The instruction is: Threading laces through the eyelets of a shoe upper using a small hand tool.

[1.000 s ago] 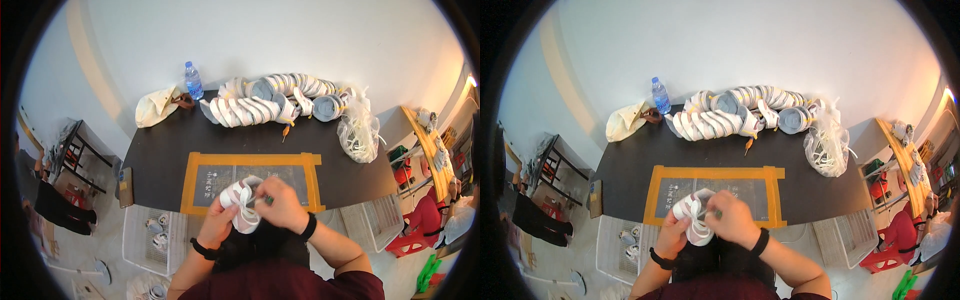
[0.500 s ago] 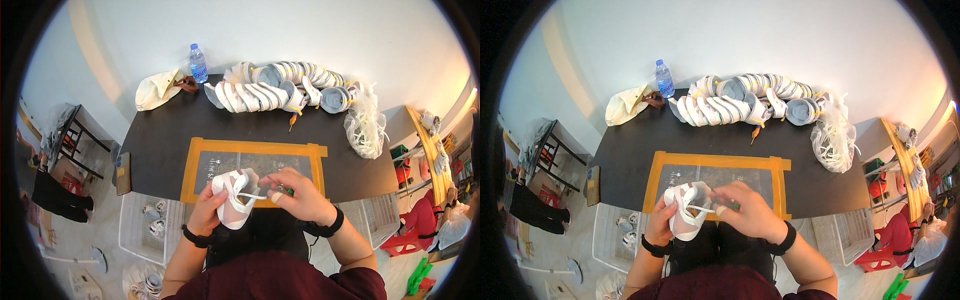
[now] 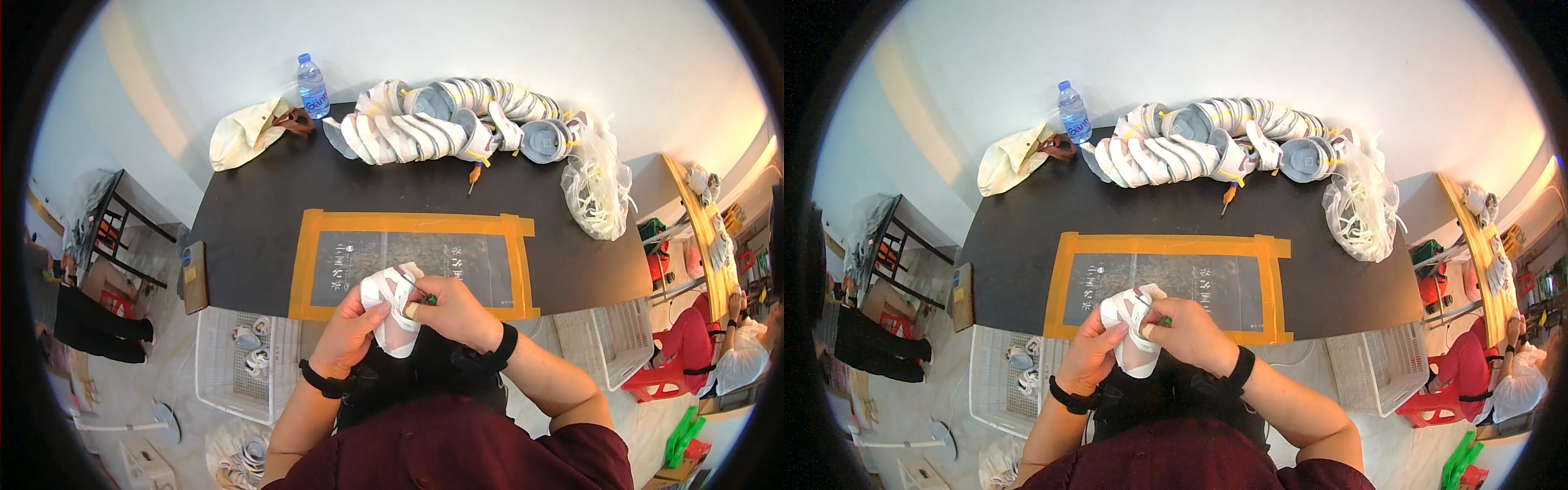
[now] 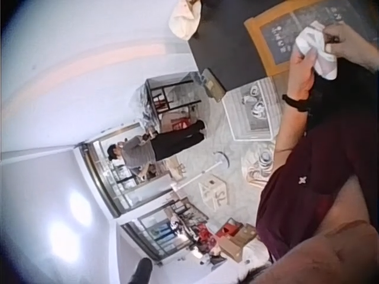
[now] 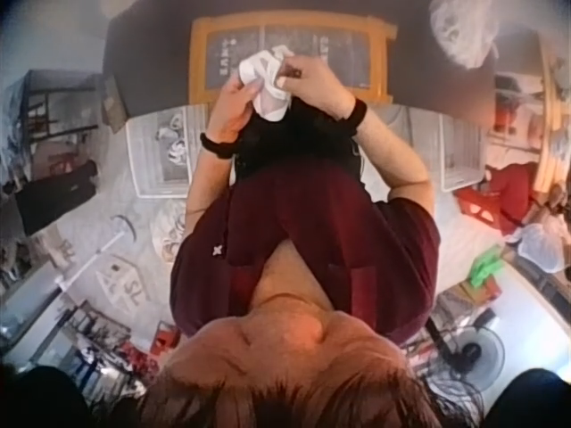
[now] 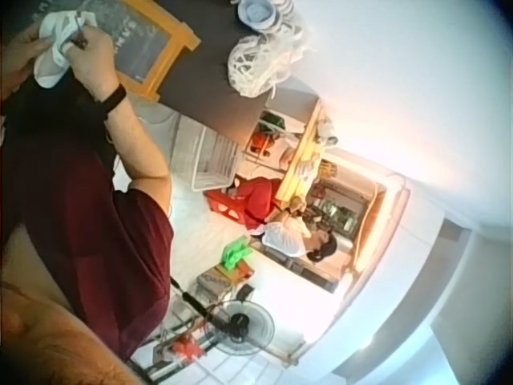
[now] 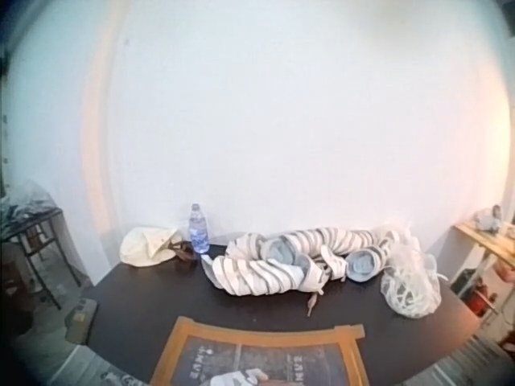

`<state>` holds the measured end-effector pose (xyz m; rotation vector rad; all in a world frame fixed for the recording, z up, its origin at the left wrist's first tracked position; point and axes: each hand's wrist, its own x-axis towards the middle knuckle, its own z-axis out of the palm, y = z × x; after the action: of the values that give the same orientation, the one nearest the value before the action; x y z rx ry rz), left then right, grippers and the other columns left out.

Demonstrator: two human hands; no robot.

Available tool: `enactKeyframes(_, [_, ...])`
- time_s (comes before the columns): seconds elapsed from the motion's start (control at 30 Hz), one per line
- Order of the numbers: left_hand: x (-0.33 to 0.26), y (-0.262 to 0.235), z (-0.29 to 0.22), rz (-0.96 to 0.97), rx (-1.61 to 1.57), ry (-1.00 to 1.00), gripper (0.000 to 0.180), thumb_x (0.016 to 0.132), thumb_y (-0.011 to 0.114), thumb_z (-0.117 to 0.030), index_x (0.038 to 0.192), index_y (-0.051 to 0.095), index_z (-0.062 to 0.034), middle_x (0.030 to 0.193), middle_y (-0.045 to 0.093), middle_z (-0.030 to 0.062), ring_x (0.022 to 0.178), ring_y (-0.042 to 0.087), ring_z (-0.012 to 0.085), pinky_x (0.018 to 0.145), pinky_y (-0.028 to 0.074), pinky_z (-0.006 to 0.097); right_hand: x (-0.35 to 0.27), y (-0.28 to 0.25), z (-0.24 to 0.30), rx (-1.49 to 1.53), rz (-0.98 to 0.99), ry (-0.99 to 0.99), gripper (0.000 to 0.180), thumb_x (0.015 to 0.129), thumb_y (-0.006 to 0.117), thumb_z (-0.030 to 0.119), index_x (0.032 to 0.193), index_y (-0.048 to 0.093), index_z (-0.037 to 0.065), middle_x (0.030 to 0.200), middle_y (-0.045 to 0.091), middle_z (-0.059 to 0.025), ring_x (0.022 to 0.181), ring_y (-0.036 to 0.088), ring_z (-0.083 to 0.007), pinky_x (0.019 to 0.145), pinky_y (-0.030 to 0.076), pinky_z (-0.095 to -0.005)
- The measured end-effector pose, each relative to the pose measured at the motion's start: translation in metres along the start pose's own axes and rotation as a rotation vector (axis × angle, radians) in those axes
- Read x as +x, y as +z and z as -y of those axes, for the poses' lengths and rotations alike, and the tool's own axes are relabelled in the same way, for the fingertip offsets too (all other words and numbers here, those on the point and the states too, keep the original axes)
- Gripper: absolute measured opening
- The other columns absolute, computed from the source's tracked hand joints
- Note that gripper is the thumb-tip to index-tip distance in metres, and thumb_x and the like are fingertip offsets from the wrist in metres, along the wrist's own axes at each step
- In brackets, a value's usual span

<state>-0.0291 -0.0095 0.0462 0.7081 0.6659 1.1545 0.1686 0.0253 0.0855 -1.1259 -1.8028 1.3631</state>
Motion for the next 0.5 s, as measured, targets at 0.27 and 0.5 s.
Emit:
enactKeyframes(0.27, [0.002, -0.008, 0.008, 0.035, 0.055, -0.013, 0.035, 0.094, 0.064, -0.01, 0.128, 0.055, -0.0046, 0.122, 0.062, 0.0044, 0.113, 0.057, 0.0146, 0.1, 0.044, 0.034, 0.008, 0.005, -0.01, -0.149, -0.009, -0.001, 0.023, 0.083, 0.067, 0.012, 0.104, 0.069, 0.006, 0.093, 0.068, -0.0141, 0.087, 0.067, -0.025, 0.079, 0.051, -0.0353])
enactKeyframes(0.5, [0.004, -0.009, -0.001, -0.018, -0.009, -0.083, 0.035, 0.093, 0.064, -0.012, 0.126, 0.057, -0.0026, 0.12, 0.063, 0.0059, 0.111, 0.06, 0.0159, 0.097, 0.046, 0.034, 0.012, -0.023, 0.0, 0.062, 0.282, 0.19, 0.02, 0.088, 0.069, 0.019, 0.099, 0.067, 0.003, 0.092, 0.066, -0.0031, 0.087, 0.059, -0.0113, 0.079, 0.047, -0.0281])
